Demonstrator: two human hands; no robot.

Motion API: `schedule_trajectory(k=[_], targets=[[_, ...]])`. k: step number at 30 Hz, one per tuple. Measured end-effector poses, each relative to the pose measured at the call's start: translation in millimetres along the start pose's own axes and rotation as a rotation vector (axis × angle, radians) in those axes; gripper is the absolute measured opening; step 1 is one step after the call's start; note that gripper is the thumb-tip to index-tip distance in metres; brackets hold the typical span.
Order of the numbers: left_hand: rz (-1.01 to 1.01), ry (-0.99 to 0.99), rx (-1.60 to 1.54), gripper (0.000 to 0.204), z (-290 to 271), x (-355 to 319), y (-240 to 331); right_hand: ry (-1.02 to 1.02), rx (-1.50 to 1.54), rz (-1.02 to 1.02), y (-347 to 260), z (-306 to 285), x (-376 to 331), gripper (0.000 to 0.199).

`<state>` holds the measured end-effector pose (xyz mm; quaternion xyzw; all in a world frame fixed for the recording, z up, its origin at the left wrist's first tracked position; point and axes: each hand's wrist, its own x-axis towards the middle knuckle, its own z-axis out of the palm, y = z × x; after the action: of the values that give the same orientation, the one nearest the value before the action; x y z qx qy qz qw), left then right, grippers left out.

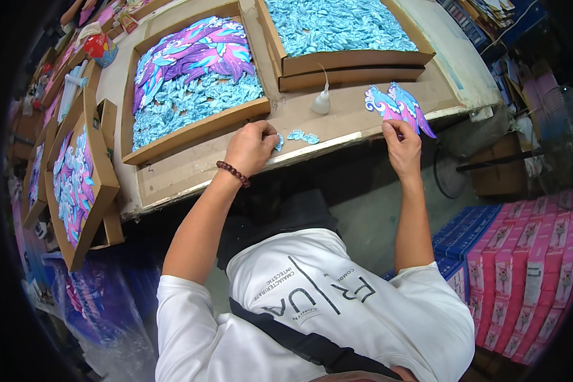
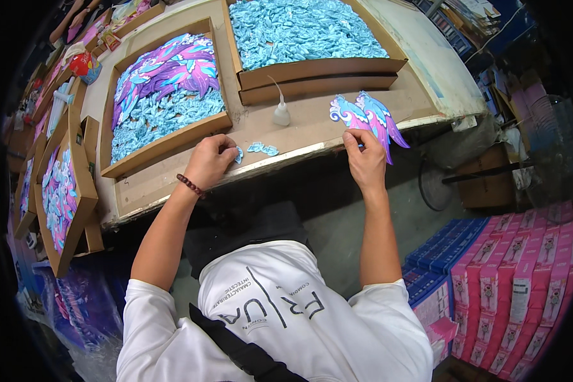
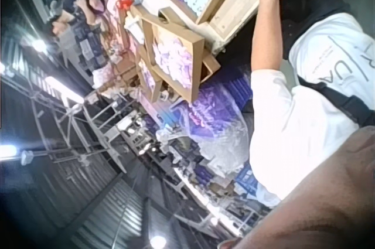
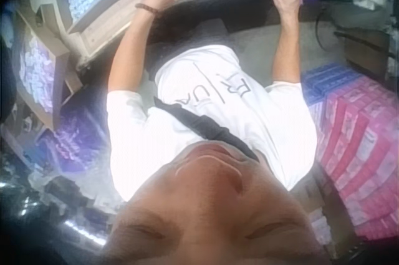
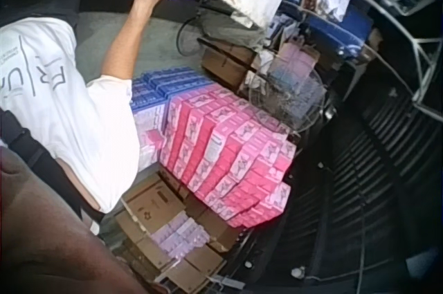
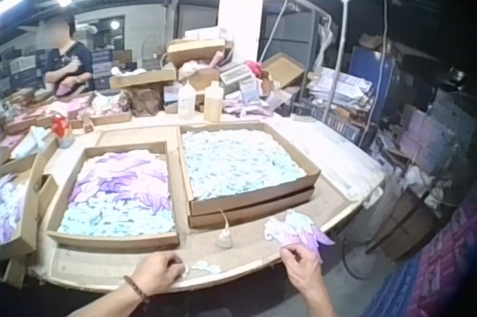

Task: The person assembles small colorful paper cutouts into larger decorative pieces. They pick up individual cutouts, apply glue from a small bottle, and attach them to a base piece, repeating the process for multiple units.

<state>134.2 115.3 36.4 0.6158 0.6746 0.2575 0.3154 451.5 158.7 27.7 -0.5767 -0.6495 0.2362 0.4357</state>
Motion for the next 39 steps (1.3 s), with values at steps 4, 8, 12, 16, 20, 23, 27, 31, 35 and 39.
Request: schedule_trajectory(k=[4, 8, 12, 16, 20, 23, 27, 31, 35, 39], targets=[[-0.067, -0.083, -0.347, 0.019, -7.4, -1.0, -6.3, -0.022, -0.010, -0.020, -6.4, 5.8, -4.3, 0.019], [-0.213, -0.171, -0.593, 0.017, -15.1, -10.2, -2.7, -0.044, 0.024, -0.045, -14.1, 10.3, -11.1, 0.018], [-0.255, -0.204, -0.719, 0.015, -19.4, -18.0, 4.5, -0.069, 0.050, -0.034, -19.9, 12.6, -11.4, 0.018], [-0.303, -0.218, -0.873, 0.016, -20.4, -24.9, 9.2, -0.128, 0.056, 0.011, -33.7, 20.0, -20.4, 0.017], [-0.278, -0.280, -1.001, 0.019, -12.9, -33.5, 14.6, -0.373, 0.255, -0.191, -58.5, 40.9, -46.8, 0.031], [-0.265, -0.317, -1.044, 0.020, -9.5, -38.9, 18.5, -0.464, 0.315, -0.252, -74.5, 53.1, -58.0, 0.038], [-0.251, -0.331, -1.066, 0.018, -10.2, -43.2, 20.7, -0.479, 0.340, -0.283, -85.8, 62.2, -58.7, 0.036], [-0.233, -0.344, -1.111, 0.018, -10.4, -45.5, 18.7, -0.482, 0.340, -0.290, -88.5, 64.1, -59.0, 0.035], [-0.194, -0.348, -1.214, 0.018, -5.0, -47.7, 16.4, -0.449, 0.382, -0.306, -87.6, 65.7, -60.5, 0.033], [-0.172, -0.355, -1.263, 0.017, -0.6, -48.5, 14.7, -0.392, 0.369, -0.348, -86.6, 68.0, -59.7, 0.030]])
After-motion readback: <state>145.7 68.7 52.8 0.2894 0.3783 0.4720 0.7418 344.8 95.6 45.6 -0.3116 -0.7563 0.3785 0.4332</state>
